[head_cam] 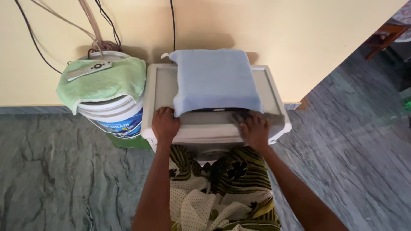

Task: The person wipes the top and front surfaces of a plastic drawer unit using a cloth, moving a blue cushion and a small white object aside to reach the entire top surface.

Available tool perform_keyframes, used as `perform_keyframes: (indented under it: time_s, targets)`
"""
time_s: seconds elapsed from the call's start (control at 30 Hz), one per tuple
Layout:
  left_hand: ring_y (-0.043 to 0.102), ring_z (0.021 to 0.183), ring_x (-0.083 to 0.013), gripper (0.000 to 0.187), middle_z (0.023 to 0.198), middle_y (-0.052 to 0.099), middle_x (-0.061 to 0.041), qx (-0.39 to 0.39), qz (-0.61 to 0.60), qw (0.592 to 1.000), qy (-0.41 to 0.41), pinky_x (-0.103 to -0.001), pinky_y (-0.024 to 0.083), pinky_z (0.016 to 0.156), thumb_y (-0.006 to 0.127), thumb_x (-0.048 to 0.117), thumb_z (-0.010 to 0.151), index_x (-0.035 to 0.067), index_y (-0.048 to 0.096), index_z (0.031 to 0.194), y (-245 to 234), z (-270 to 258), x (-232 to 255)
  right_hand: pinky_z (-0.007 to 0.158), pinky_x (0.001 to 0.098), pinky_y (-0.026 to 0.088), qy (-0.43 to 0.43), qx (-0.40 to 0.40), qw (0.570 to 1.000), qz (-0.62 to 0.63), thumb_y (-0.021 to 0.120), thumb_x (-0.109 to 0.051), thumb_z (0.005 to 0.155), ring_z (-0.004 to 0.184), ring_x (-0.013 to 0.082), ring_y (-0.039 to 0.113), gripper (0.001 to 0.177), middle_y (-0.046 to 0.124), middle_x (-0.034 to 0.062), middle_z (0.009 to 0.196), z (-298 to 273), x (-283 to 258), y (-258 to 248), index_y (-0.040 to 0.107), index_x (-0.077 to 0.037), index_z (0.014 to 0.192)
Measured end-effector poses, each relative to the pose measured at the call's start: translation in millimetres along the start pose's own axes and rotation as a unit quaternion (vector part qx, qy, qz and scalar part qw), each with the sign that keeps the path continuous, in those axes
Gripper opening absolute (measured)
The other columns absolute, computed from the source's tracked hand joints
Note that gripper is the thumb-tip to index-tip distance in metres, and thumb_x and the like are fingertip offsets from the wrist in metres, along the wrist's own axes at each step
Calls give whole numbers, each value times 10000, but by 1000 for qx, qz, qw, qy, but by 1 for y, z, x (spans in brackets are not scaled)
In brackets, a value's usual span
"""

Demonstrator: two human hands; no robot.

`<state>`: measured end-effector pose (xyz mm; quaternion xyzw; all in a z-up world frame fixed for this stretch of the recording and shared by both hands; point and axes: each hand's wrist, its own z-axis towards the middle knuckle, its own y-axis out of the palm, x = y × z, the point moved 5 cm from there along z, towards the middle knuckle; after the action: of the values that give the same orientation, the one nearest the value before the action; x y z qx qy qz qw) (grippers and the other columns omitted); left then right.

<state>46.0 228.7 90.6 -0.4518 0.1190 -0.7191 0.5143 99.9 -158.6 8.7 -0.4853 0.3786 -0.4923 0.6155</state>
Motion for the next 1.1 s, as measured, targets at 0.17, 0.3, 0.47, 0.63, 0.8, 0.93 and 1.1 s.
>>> perform_keyframes:
  time_s: [0.17, 0.3, 0.47, 0.63, 0.8, 0.93, 1.1]
  targets:
    - [629, 1043, -358, 127, 1030, 709, -114, -4, 6, 1000, -9, -462, 513, 922, 689, 138, 796, 56, 714, 890, 1, 1, 1, 1205, 700, 197, -33, -42, 998, 38, 300, -658, 1013, 1398, 406, 416, 711, 505, 164, 1440, -13, -75, -5, 527, -121, 1420]
    - [618, 1079, -346, 126, 1037, 700, -99, -10, 13, 1000, -18, -455, 508, 949, 689, 158, 820, 76, 717, 912, 5, -1, -3, 1112, 743, 204, -158, -122, 977, 72, 256, -740, 995, 1428, 449, 367, 823, 446, 180, 1526, -4, -157, -15, 458, -131, 1509]
    - [592, 1133, -350, 188, 1086, 680, -100, -50, 5, 999, -17, -455, 494, 946, 692, 183, 830, 72, 702, 981, 4, 1, -5, 1147, 705, 206, -257, -185, 943, 102, 247, -703, 988, 1484, 423, 340, 740, 332, 129, 1651, 2, -212, -41, 426, -261, 1553]
    - [596, 1106, -351, 174, 1068, 685, -105, -44, 8, 998, -32, -456, 492, 946, 692, 168, 802, 69, 716, 943, -1, 3, 0, 1178, 678, 110, -270, -220, 916, 200, 228, -617, 1014, 1457, 453, 267, 706, 276, 90, 1691, 0, -173, -59, 325, -264, 1618]
    - [619, 1084, -350, 119, 1024, 706, -95, -13, -9, 999, -36, -458, 517, 917, 682, 153, 816, 66, 721, 888, -4, 3, 3, 1242, 595, 270, -122, -200, 897, 375, 269, -583, 1074, 1473, 350, 452, 595, 500, 96, 1586, -3, -83, -65, 481, -283, 1541]
    - [629, 1066, -350, 121, 1020, 704, -102, 1, -12, 1000, -27, -467, 521, 905, 686, 156, 824, 63, 720, 893, -3, 1, 2, 1194, 531, 339, -110, -209, 932, 275, 313, -538, 1063, 1414, 324, 481, 552, 525, 96, 1545, 15, -88, -45, 478, -283, 1524]
    - [629, 1089, -357, 153, 1053, 709, -115, 27, 6, 1000, 1, -461, 519, 925, 665, 135, 782, 70, 731, 904, -1, 1, 0, 1080, 635, 391, -305, -30, 947, 93, 367, -462, 1086, 1333, 354, 531, 555, 568, 120, 1479, 6, -185, -43, 426, -223, 1583]
